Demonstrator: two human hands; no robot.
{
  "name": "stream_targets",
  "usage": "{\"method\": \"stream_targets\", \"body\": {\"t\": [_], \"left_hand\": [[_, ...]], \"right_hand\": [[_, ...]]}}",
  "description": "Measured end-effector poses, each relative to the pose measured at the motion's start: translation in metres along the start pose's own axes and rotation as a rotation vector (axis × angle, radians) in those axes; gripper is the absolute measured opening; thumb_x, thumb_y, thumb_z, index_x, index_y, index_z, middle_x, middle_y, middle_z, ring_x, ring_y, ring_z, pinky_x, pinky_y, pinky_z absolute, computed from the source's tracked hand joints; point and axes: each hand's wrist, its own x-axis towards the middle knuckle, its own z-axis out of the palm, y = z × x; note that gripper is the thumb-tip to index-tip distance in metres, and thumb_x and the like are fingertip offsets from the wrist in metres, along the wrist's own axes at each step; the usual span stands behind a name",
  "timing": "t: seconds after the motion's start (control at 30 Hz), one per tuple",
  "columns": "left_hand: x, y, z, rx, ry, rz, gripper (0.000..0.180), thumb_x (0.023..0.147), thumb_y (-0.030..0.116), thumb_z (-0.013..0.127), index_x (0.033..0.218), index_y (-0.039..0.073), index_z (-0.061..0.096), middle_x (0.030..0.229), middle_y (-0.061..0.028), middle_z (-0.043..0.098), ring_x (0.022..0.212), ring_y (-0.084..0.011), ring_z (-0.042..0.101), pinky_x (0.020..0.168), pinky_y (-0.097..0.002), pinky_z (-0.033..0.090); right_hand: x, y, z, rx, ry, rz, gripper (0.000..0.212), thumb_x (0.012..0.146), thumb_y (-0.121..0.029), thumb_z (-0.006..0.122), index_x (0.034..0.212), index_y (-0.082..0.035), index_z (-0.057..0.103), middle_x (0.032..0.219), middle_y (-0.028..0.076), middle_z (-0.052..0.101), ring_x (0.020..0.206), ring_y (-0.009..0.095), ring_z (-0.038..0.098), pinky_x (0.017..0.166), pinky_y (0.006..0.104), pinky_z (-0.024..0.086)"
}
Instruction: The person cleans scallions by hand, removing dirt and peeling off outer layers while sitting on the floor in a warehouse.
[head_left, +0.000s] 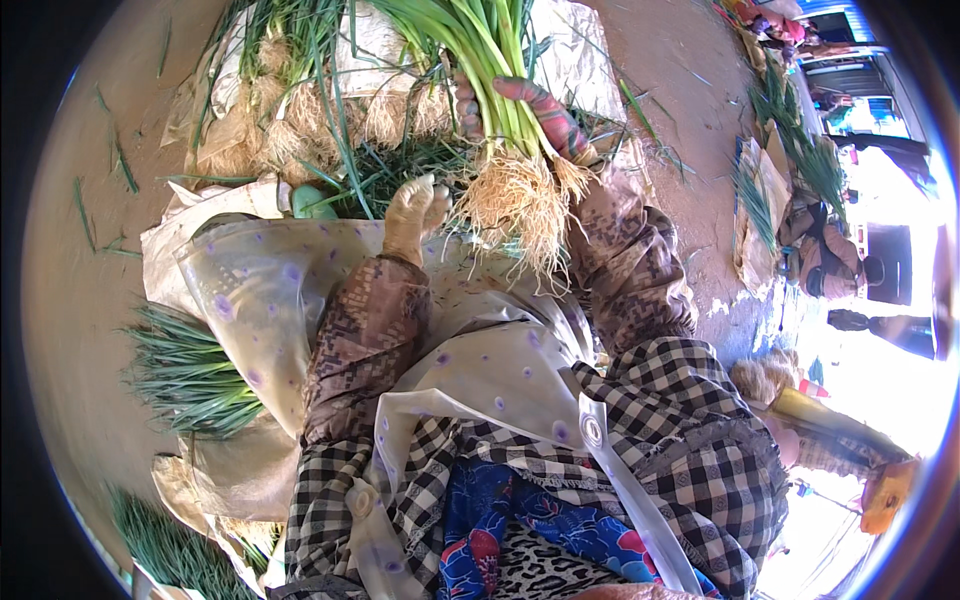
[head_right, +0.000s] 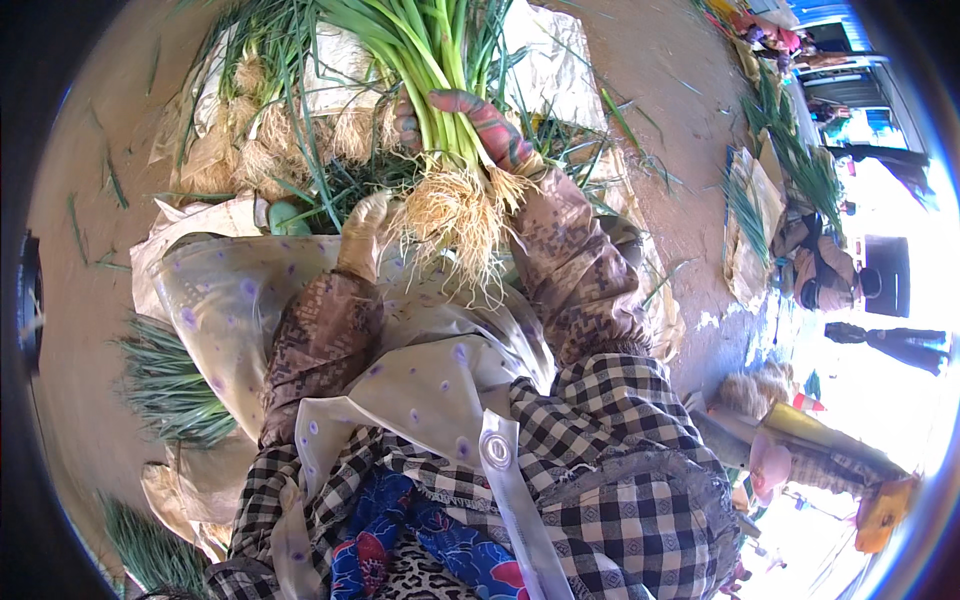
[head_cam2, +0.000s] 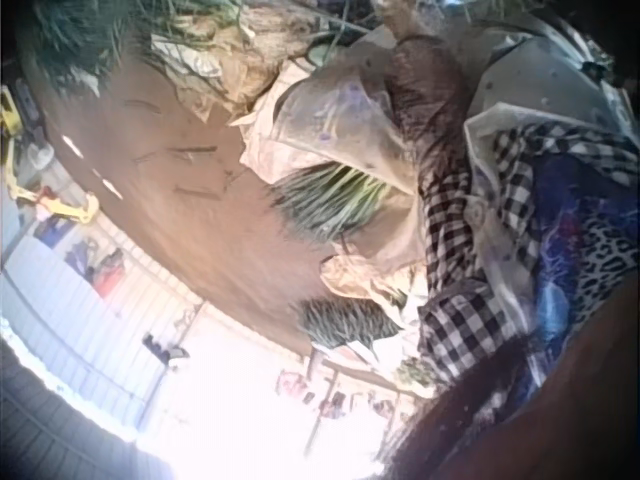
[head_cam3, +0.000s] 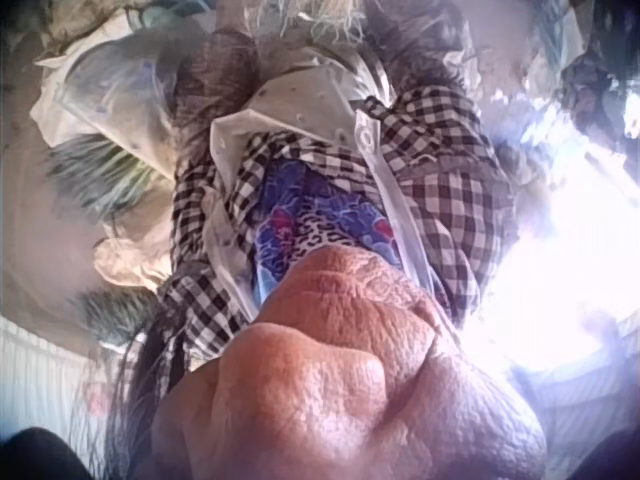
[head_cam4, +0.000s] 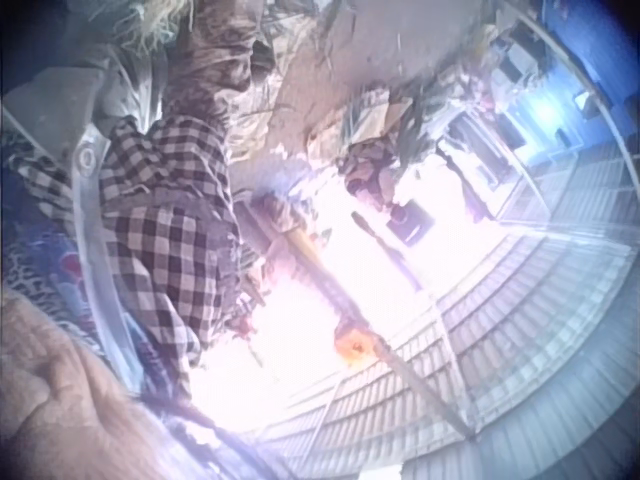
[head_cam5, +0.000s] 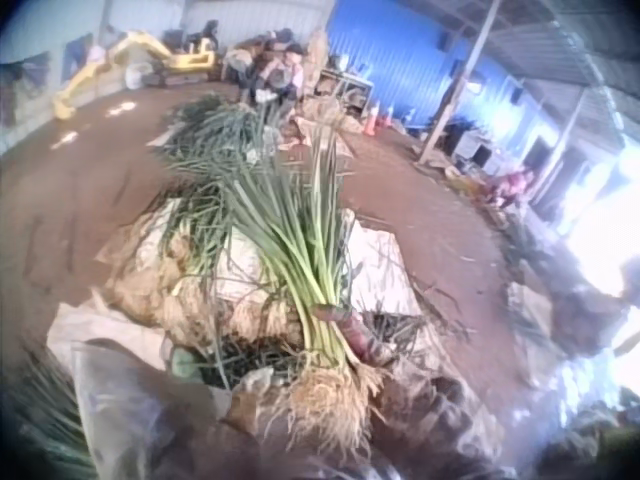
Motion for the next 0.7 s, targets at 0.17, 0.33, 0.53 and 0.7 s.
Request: {"method": "stream_targets", "body": {"t": [0.17, 0.33, 0.53, 0.7], "left_hand": [[-0.048, 0.046, 0.051, -0.779, -0.436, -0.382, 0.044, 0.086, 0.038, 0.044, 0.112, 0.002, 0.043, 0.11, -0.0162, 0.049, 0.099, -0.0266, 0.051, 0.086, -0.0427, 0.043], [-0.06, 0.019, 0.051, -0.622, -0.432, -0.343, 0.039, 0.085, 0.033, 0.048, 0.109, 0.002, 0.045, 0.105, -0.0141, 0.051, 0.092, -0.0246, 0.053, 0.079, -0.0387, 0.045], [-0.036, -0.027, 0.039, -0.344, -0.233, -0.237, 0.033, 0.083, 0.026, 0.052, 0.105, 0.003, 0.046, 0.099, -0.0117, 0.053, 0.084, -0.0223, 0.055, 0.071, -0.0339, 0.048], [-0.043, -0.029, 0.011, -0.264, -0.148, -0.257, 0.029, 0.081, 0.021, 0.056, 0.103, 0.003, 0.048, 0.094, -0.0096, 0.055, 0.077, -0.0204, 0.057, 0.064, -0.0299, 0.051]], "right_hand": [[0.004, 0.049, -0.033, -0.06, 0.098, 0.088, 0.047, 0.075, -0.021, 0.06, 0.108, 0.008, 0.046, 0.097, 0.02, 0.057, 0.089, 0.027, 0.058, 0.082, 0.035, 0.047], [0.004, 0.107, -0.04, 0.234, 0.07, 0.225, 0.043, 0.076, -0.011, 0.055, 0.113, 0.009, 0.043, 0.109, 0.019, 0.052, 0.1, 0.029, 0.053, 0.088, 0.0359, 0.043], [-0.025, 0.103, -0.109, -0.955, 0.34, -0.235, 0.053, 0.074, -0.026, 0.064, 0.115, 0.001, 0.044, 0.092, 0.013, 0.057, 0.073, 0.017, 0.055, 0.067, 0.0275, 0.046], [-0.029, 0.088, -0.035, -1.031, 0.134, -0.287, 0.046, 0.068, -0.029, 0.068, 0.106, -0.007, 0.055, 0.08, 0.006, 0.059, 0.066, 0.013, 0.056, 0.058, 0.0262, 0.045]]}}
